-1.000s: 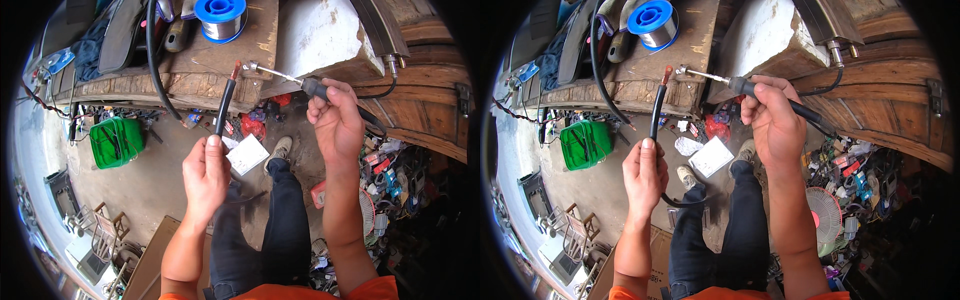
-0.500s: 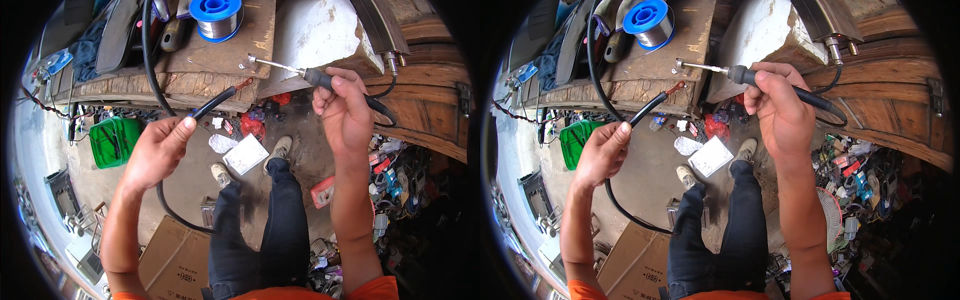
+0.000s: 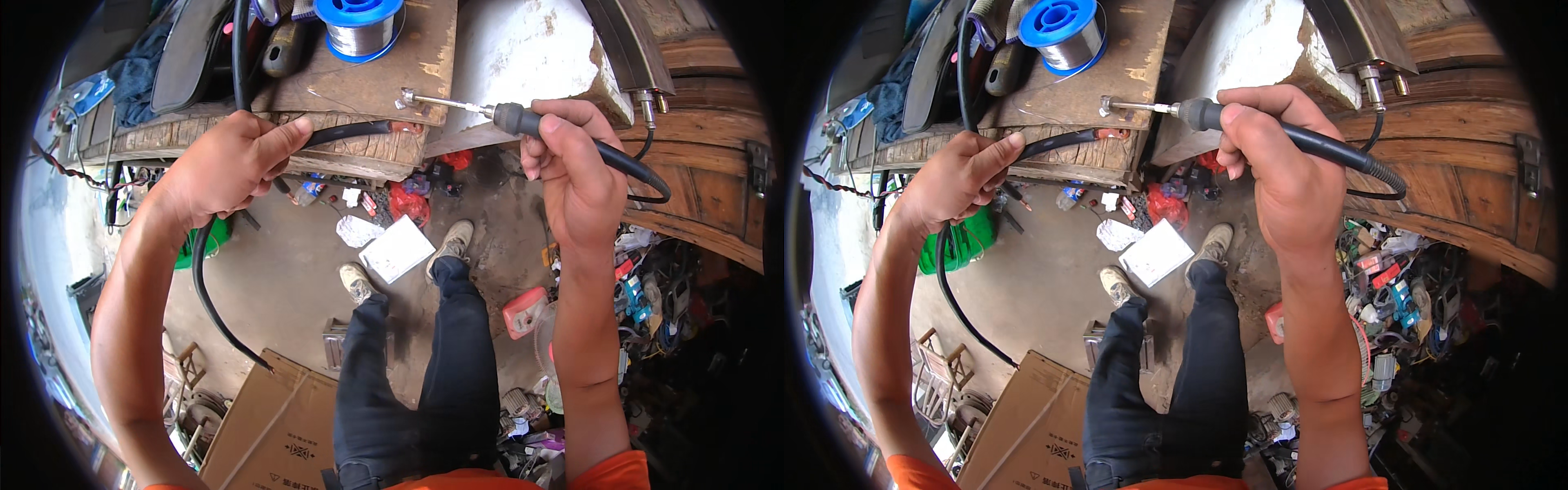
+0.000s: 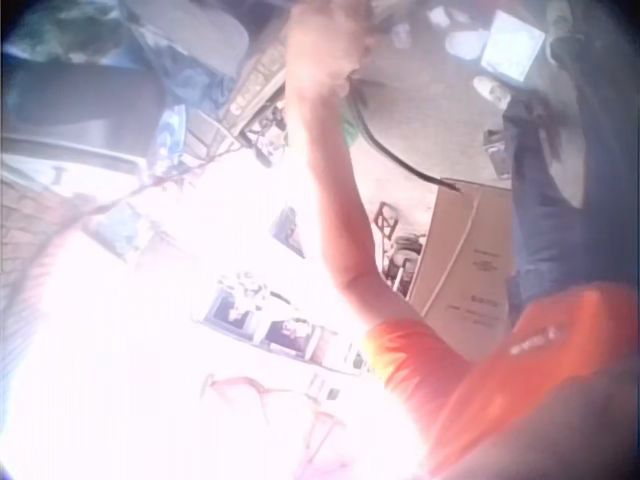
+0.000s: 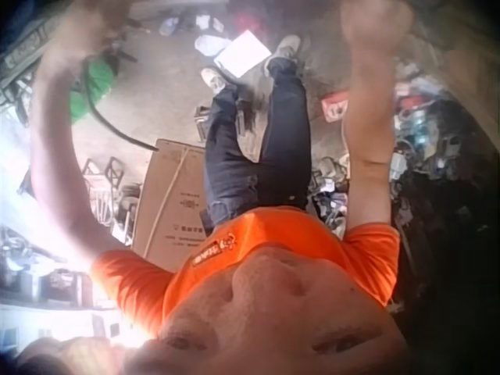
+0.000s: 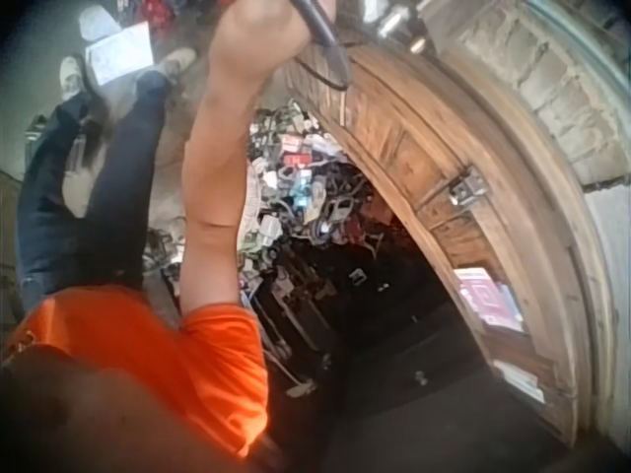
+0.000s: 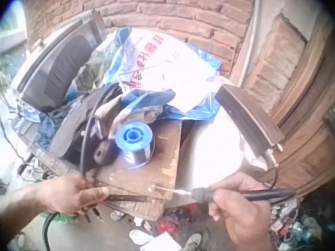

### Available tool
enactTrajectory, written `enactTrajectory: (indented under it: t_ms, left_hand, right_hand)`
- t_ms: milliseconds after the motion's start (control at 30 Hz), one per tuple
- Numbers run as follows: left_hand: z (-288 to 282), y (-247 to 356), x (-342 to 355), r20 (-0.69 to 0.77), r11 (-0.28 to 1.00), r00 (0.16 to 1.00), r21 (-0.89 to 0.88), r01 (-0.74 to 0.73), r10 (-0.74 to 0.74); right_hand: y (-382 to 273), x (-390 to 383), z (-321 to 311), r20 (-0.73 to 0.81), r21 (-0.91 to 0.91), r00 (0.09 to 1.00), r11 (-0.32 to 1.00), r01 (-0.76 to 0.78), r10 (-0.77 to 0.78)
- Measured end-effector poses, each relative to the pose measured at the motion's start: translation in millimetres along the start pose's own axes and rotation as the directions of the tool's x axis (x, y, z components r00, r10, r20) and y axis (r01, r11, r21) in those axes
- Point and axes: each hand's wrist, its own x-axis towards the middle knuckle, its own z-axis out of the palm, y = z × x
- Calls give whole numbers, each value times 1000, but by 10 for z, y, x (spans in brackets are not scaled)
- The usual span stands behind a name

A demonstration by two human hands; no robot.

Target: The person solders a black cable using a soldering iron and solder wire. They repeatedly apply heat and solder to the exposed end of the cable, then inspect the joint. The task is performed at a cluttered workbench.

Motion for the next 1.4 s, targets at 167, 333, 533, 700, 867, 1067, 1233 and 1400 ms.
enactTrajectory:
  t_ms: [167,333,533,700,867,1067,1233,1400]
  left_hand:
    - [51,25,7,-62,1000,998,-25,-12,11]
    - [47,28,-8,-93,1000,996,-1,-11,11]
    - [74,22,7,-122,999,993,-45,-6,0]
    - [88,-33,34,-97,991,995,-129,-21,8]
    - [192,-92,-24,-88,964,996,-264,-2,-22]
    - [238,-143,-49,-60,934,998,-358,-7,-16]
    - [245,-134,-52,-77,937,997,-349,-21,-6]
    - [264,-140,-22,-101,946,995,-324,-30,-3]
  right_hand:
    - [-107,60,63,21,-139,1000,990,6,-3]
    - [-158,145,57,73,-185,997,983,15,-1]
    - [-185,175,22,118,-188,993,982,0,23]
    - [-176,191,-6,148,-163,988,987,-6,30]
    - [-174,195,-8,154,-154,988,988,-1,25]
    - [-189,189,-11,151,-190,988,982,-1,30]
    - [-208,193,-35,170,-173,984,985,-20,50]
    - [-213,153,-99,192,-161,977,985,-63,94]
